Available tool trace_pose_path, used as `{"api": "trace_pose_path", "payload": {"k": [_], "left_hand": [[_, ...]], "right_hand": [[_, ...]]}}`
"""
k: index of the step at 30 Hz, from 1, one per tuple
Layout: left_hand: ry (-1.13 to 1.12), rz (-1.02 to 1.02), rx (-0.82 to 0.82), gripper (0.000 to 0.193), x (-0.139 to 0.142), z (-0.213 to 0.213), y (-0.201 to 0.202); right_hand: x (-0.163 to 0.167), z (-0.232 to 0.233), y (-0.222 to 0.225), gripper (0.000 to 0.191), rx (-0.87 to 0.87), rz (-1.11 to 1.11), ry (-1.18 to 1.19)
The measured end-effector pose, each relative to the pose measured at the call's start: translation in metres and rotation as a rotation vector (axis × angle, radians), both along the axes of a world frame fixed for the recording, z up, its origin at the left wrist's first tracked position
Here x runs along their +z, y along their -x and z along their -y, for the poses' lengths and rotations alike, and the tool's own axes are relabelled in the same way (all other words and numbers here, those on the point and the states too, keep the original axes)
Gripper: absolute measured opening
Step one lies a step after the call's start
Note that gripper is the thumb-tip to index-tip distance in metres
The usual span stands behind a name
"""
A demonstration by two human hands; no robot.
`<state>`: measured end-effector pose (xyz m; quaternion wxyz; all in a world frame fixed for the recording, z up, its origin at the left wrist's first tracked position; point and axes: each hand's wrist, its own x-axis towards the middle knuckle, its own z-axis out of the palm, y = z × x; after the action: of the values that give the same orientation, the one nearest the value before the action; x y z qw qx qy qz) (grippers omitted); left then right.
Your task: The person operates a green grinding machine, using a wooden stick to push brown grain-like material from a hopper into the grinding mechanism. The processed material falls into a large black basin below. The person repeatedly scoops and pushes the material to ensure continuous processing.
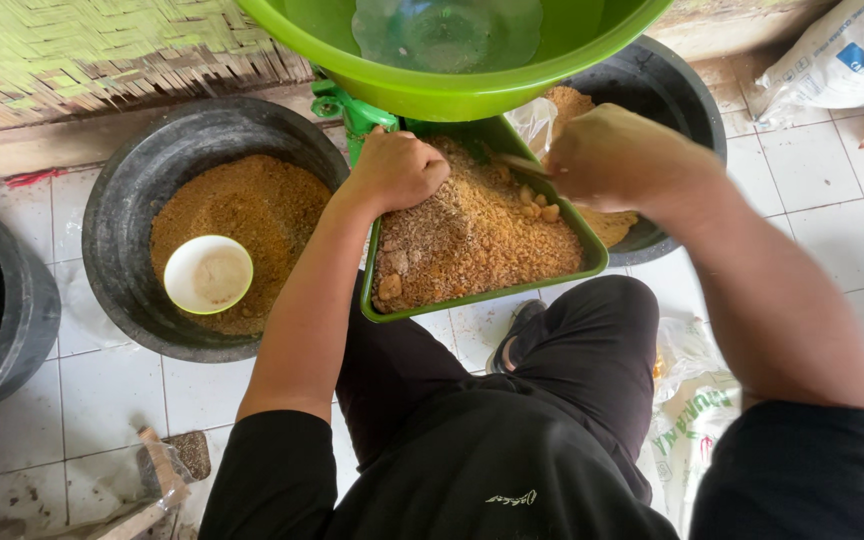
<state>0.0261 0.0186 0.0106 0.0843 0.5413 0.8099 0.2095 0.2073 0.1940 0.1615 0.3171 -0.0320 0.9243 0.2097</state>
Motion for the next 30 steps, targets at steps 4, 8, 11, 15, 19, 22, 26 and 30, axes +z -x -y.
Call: {"api": "trace_pose_path", "payload": {"k": [4, 8, 11, 15, 19, 22, 26, 30], "left_hand": [[0.055, 0.006, -0.01, 0.037, 0.001, 0.0, 0.0], [0.036, -0.008, 0.005, 0.036, 0.002, 0.0, -0.001], [-0.045, -0.03, -0.016, 0.031, 0.001, 0.0, -0.002], [0.036, -0.035, 0.005, 0.035, 0.003, 0.0, -0.002], [0.011, -0.027, 0.009, 0.033, 0.005, 0.0, -0.003], [0.026, -0.015, 0.01, 0.033, 0.006, 0.0, -0.004], [0.057, -0.046, 0.003, 0.034, 0.005, 0.0, -0.003], [0.02, -0.082, -0.025, 0.035, 0.004, 0.0, -0.002]], "right_hand": [[0.006, 0.001, 0.0, 0.025, -0.383, 0.044, 0.173], [-0.022, 0.007, 0.012, 0.024, -0.323, -0.102, 0.292], [-0.032, 0.003, 0.011, 0.021, -0.283, -0.194, 0.292], [-0.046, -0.002, 0.014, 0.019, -0.461, -0.119, 0.39], [-0.081, 0.0, 0.032, 0.01, -0.067, -0.122, 0.207], [-0.106, -0.002, 0.045, 0.007, 0.202, -0.181, 0.121], [-0.12, 0.001, 0.06, 0.025, -0.129, -0.196, 0.242], [-0.126, 0.011, 0.071, 0.005, -0.504, -0.416, 0.59]]}}
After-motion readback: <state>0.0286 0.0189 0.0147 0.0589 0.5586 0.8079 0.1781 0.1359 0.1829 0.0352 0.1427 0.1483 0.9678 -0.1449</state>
